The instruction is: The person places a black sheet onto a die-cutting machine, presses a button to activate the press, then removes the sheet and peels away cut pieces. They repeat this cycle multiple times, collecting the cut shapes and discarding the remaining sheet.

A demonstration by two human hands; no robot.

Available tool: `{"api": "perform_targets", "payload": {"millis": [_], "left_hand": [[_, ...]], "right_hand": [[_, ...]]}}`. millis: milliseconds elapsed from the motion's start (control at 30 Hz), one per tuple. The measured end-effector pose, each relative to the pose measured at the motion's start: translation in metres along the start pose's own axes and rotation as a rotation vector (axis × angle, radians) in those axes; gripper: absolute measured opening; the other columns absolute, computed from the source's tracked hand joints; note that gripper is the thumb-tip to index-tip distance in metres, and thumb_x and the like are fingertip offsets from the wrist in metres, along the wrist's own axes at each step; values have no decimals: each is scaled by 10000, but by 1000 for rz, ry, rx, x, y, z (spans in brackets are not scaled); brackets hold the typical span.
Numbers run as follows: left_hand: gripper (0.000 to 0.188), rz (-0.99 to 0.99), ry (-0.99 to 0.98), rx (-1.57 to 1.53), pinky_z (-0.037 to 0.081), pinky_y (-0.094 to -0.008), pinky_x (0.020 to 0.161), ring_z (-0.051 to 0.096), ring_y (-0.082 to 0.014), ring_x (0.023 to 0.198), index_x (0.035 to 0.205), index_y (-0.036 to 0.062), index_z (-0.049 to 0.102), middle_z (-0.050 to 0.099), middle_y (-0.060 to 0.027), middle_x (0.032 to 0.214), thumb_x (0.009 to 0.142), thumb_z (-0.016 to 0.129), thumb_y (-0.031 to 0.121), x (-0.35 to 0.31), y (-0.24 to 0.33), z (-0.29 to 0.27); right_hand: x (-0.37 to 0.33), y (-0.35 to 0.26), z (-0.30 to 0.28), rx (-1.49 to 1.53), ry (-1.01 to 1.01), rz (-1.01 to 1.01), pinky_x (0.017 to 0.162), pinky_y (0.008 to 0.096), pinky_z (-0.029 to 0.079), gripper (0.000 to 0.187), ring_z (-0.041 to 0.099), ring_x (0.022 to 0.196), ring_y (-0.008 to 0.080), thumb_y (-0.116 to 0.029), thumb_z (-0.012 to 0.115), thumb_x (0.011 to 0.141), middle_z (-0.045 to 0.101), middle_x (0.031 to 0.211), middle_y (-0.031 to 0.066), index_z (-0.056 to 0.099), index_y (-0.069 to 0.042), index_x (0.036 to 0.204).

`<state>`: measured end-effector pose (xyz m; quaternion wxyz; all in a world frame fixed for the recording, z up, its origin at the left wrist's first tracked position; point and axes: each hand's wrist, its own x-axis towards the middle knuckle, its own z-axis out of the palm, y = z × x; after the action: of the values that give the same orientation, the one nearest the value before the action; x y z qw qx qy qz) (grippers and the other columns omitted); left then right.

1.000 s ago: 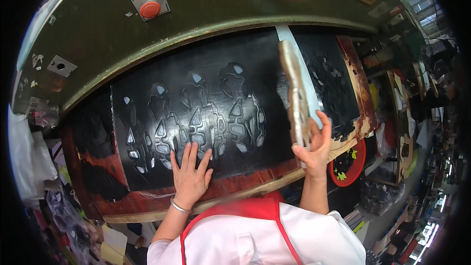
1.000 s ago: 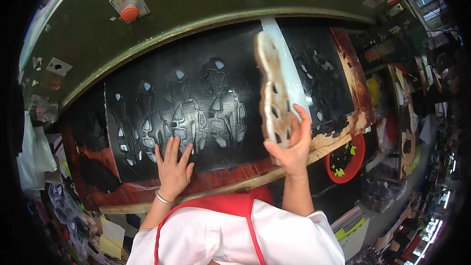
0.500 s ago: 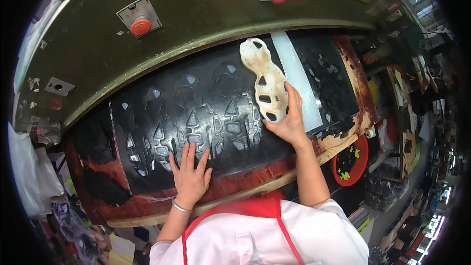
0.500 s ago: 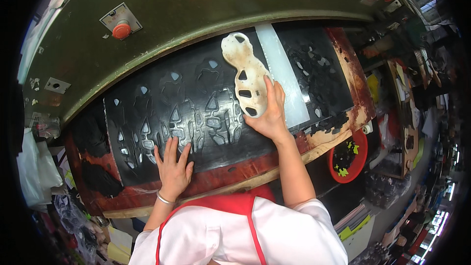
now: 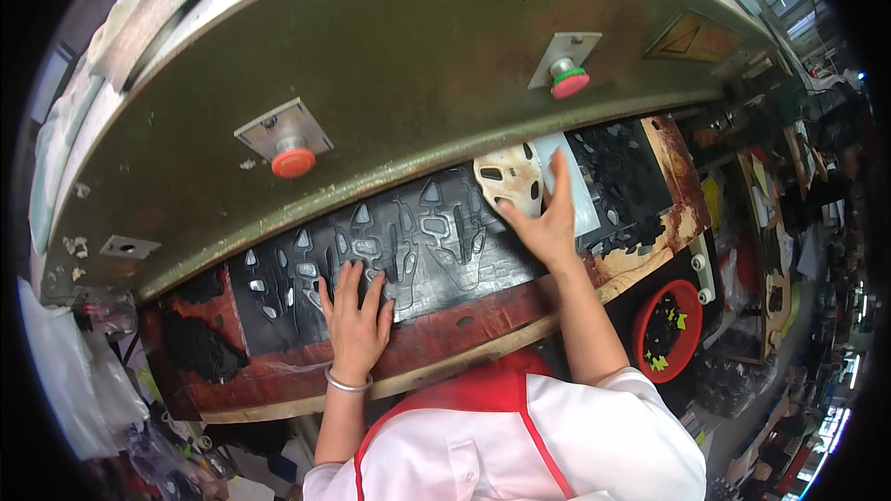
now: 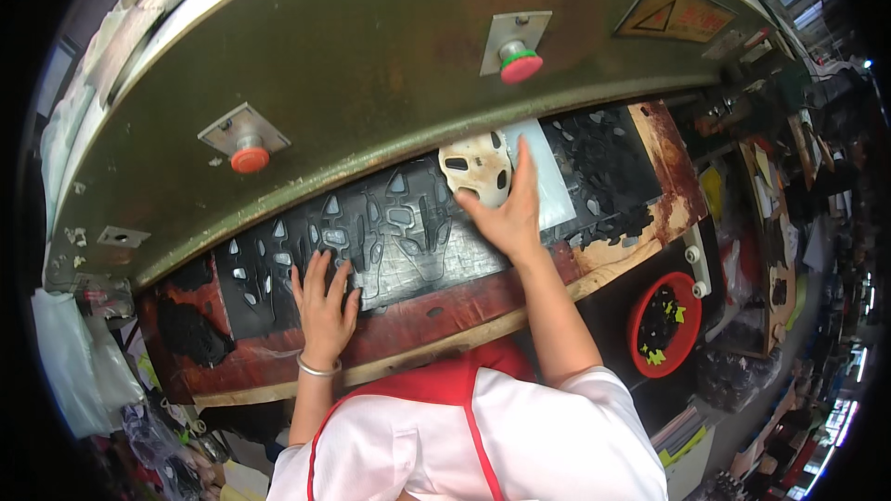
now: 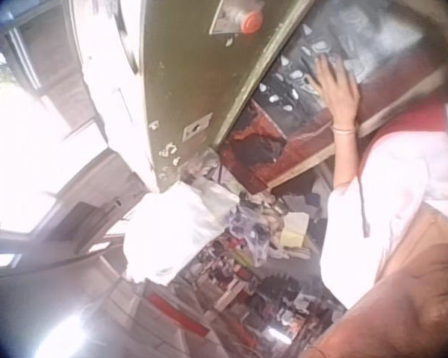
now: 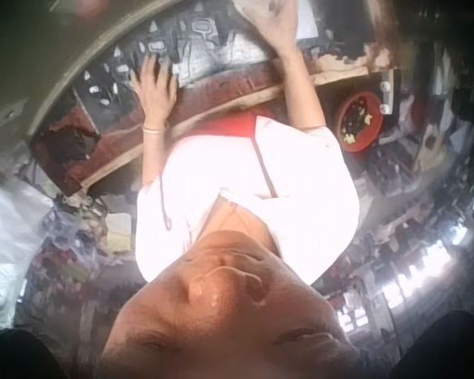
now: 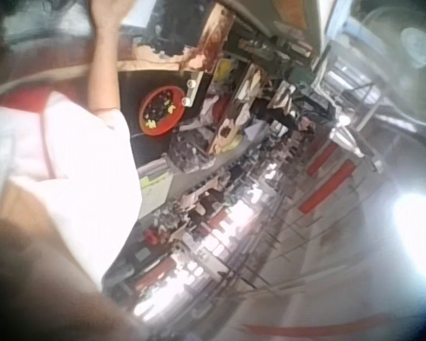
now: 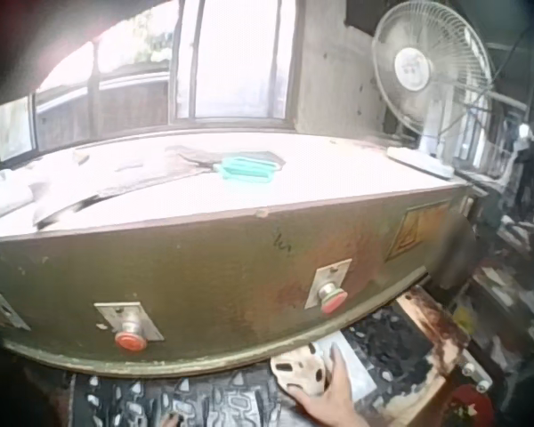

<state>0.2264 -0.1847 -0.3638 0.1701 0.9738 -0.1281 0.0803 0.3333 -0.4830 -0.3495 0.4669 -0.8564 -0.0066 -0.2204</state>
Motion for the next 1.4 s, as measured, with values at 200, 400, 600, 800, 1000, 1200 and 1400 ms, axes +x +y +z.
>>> {"api": "perform_targets", "payload": {"millis": [200,400,600,800,1000,1200,1400], "left_hand": [[314,30,162,-125,416,-411,750,530,-293,835,1121,54,658,563,-111,920,813,673,110,-5,2,14],[232,2,195,-153,418,-402,693,529,-293,754,1035,35,672,553,-113,810,814,666,105,19,-23,38],[113,5,197,-138,433,-393,650,541,-286,693,903,21,683,563,-101,726,809,654,77,30,-26,31],[124,-18,271,-158,440,-392,684,557,-290,745,910,42,691,577,-90,764,800,672,96,11,-16,37],[186,-81,218,-189,428,-409,759,523,-315,833,944,16,687,561,-118,837,778,695,99,-25,6,43],[230,-61,150,-216,438,-423,769,526,-332,840,990,8,667,555,-135,868,794,701,123,-75,30,36],[123,12,4,-340,467,-408,711,587,-309,781,913,31,687,623,-126,822,828,683,120,-124,45,21]], "right_hand": [[111,-21,11,-285,349,-318,1141,546,109,910,129,1397,506,-457,537,933,102,1497,380,72,101,1480],[115,-23,36,-206,398,-288,1140,571,73,980,35,1419,520,-454,587,919,-34,1510,386,-11,77,1485],[87,-9,18,-206,250,-206,1149,531,121,909,100,1416,502,-348,600,918,56,1516,367,35,84,1484],[-55,-5,23,-57,-97,25,831,422,483,340,637,884,293,-154,702,813,678,950,155,650,2,1112],[-105,23,8,-70,-324,-73,902,430,461,280,607,964,364,-114,720,781,672,976,182,655,29,1014],[-153,-1,-21,-162,-222,-223,877,414,474,284,616,934,340,-120,736,763,671,978,174,663,18,1000],[-135,-12,-56,-277,95,-270,793,413,494,239,605,868,340,-56,729,738,655,899,148,660,8,957]]}}
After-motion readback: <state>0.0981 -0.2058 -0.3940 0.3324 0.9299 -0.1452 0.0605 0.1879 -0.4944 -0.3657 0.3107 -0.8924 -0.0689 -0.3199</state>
